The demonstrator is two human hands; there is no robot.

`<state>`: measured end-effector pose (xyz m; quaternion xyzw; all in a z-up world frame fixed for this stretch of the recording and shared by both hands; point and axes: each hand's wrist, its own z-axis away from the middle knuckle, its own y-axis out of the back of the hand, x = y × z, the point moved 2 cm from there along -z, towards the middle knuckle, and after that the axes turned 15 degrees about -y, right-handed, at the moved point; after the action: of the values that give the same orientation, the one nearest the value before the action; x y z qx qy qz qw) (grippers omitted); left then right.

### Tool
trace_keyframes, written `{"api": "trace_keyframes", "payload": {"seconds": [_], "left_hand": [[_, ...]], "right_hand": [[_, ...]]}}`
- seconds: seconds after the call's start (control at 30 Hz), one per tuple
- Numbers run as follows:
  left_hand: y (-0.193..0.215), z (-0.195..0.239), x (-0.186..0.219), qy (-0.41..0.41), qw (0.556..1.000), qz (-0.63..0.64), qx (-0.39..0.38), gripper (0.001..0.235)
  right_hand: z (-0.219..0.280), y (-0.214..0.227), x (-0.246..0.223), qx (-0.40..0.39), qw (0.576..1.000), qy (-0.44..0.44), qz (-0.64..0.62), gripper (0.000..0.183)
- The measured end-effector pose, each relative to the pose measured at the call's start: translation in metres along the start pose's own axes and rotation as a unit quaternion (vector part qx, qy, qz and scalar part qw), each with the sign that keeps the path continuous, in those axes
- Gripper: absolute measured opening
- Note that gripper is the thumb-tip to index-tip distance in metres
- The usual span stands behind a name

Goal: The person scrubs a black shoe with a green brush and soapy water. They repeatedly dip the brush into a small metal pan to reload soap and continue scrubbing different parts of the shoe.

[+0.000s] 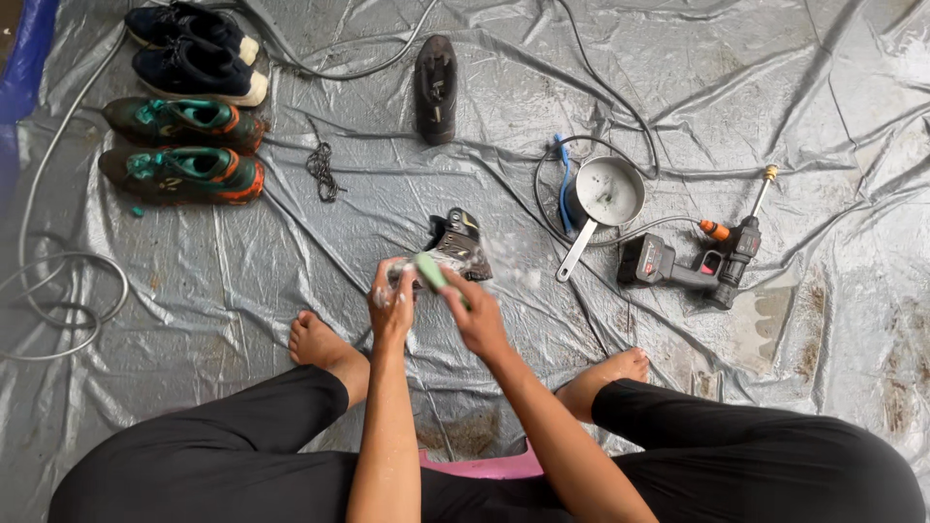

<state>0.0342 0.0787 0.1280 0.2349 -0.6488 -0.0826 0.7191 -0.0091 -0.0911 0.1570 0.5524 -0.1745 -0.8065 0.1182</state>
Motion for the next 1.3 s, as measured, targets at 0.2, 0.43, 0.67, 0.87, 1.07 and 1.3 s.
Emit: {"api": "trace_keyframes", "payload": {"seconds": [0.2,0.43,0.67,0.87,1.07,1.3], "left_hand": [[0.005,0.005,0.014,0.111,0.991,-0.036,-0.065,0.045],[0.01,0.008,0.035,0.103,0.986,-0.027,-0.129,0.057],[-0.006,0.018,0.051,0.064,0.989,0.061,-0.118,0.033],[-0.034,0.023,0.021,0.051,0.998,0.035,0.02,0.021],[-0.054,0.023,-0.019,-0.065,0.989,0.058,0.116,0.013],[-0.057,0.026,-0.019,-0.023,0.989,0.069,0.131,0.011]], "right_hand": [[0.011,0.011,0.046,0.062,0.987,-0.147,0.024,0.044],[0.023,0.015,0.022,0.066,0.995,-0.072,-0.012,0.043],[-0.001,0.011,0.043,0.035,0.995,0.094,0.028,0.045],[0.004,0.03,0.043,0.041,0.994,-0.09,0.037,0.044],[0.004,0.005,0.053,0.057,0.997,-0.017,0.051,0.04],[0.021,0.015,-0.001,0.036,0.998,-0.055,0.024,0.042]]}}
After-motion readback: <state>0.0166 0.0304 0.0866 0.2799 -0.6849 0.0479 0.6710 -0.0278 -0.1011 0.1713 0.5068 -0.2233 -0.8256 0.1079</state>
